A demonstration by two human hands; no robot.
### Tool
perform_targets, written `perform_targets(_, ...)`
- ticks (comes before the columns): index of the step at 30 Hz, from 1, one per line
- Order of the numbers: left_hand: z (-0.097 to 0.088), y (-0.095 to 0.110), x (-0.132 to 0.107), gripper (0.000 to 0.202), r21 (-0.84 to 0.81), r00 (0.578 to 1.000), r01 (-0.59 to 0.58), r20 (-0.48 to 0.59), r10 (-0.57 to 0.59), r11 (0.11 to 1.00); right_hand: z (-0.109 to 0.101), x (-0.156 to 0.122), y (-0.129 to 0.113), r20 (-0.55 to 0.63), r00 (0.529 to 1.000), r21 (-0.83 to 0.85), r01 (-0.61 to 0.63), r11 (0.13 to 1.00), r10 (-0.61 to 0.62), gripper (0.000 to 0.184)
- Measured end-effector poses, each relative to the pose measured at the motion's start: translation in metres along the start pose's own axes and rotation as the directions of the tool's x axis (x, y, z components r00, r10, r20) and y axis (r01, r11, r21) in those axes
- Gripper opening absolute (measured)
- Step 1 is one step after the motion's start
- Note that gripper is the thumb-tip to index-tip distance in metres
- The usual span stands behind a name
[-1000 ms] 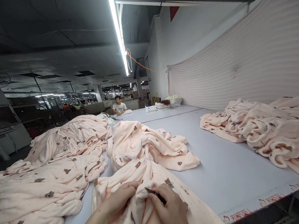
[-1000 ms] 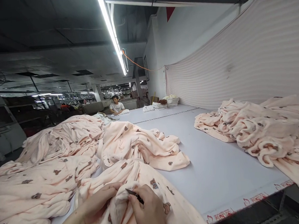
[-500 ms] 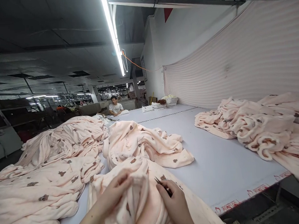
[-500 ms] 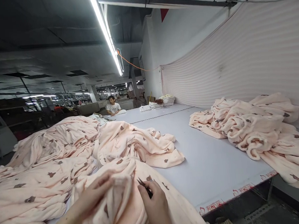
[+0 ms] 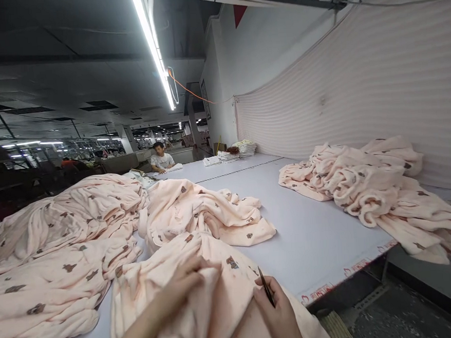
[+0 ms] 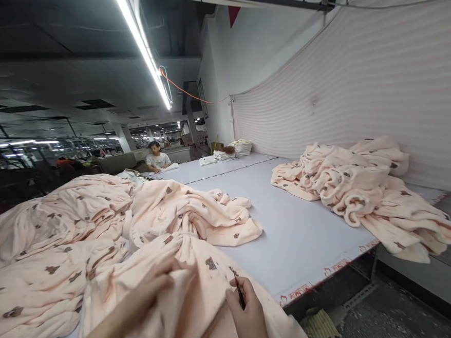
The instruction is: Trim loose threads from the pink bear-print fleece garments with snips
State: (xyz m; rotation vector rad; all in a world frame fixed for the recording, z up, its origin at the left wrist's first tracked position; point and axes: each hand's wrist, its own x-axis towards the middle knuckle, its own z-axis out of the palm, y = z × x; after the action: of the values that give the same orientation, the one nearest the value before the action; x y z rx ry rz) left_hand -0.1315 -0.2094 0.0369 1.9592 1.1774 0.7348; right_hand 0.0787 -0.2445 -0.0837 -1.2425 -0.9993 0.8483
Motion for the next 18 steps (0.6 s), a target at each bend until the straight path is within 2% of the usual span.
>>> perform_targets(1, -0.016, 0.0, -0.002, 0.007, -0.055, 0.999, 0.025, -0.039, -0.028, 0.998, -0.003, 0.0, 0.005, 0.046, 0.999, -0.021, -0.009, 1.0, 0.01, 0.023)
perform_targets(2, -0.029, 0.001, -0.004, 0.008, -0.043, 0.998, 0.042, -0.052, -0.044, 0.998, -0.004, -0.001, 0.008, 0.098, 0.995, -0.037, -0.018, 0.999, 0.021, 0.022)
perform_targets(4, -0.043, 0.005, -0.008, 0.013, 0.143, 0.996, 0.082, 0.013, -0.085, 0.986, 0.0, -0.001, 0.011, 0.163, 0.986, -0.049, -0.029, 0.998, 0.037, 0.016)
perform_targets(5, -0.042, 0.007, -0.009, 0.015, 0.263, 0.99, 0.098, 0.076, -0.122, 0.96, 0.004, -0.002, 0.009, 0.175, 0.984, -0.04, -0.023, 0.999, 0.029, 0.012)
perform_targets(7, -0.024, 0.009, -0.011, 0.027, 0.469, 0.97, 0.092, 0.158, -0.186, 0.878, 0.015, -0.003, 0.004, 0.189, 0.982, -0.005, 0.026, 1.0, -0.024, 0.01)
perform_targets(9, 0.005, 0.007, -0.01, 0.041, 0.548, 0.975, 0.048, 0.157, -0.159, 0.835, 0.027, -0.007, -0.002, 0.199, 0.975, 0.019, 0.1, 0.995, -0.102, 0.008)
perform_targets(10, 0.018, 0.005, -0.009, 0.037, 0.538, 0.982, 0.032, 0.14, -0.127, 0.842, 0.033, -0.009, -0.004, 0.196, 0.971, 0.012, 0.14, 0.99, -0.14, 0.006)
perform_targets(12, 0.035, -0.002, -0.007, 0.021, 0.402, 0.99, 0.032, 0.115, -0.085, 0.915, 0.043, -0.013, -0.006, 0.139, 0.967, -0.048, 0.22, 0.974, -0.212, 0.003)
perform_targets(14, 0.036, -0.01, -0.007, 0.014, 0.141, 0.989, 0.07, 0.119, -0.087, 0.988, 0.052, -0.018, -0.006, 0.053, 0.948, -0.13, 0.317, 0.939, -0.313, 0.004)
perform_targets(16, 0.026, -0.017, -0.011, 0.013, -0.134, 0.989, 0.113, 0.113, -0.098, 0.985, 0.059, -0.022, -0.005, 0.02, 0.913, -0.191, 0.404, 0.895, -0.408, 0.008)
perform_targets(18, 0.015, -0.025, -0.018, 0.011, -0.382, 0.991, 0.134, 0.076, -0.113, 0.914, 0.062, -0.027, -0.004, 0.054, 0.901, -0.202, 0.433, 0.879, -0.431, 0.005)
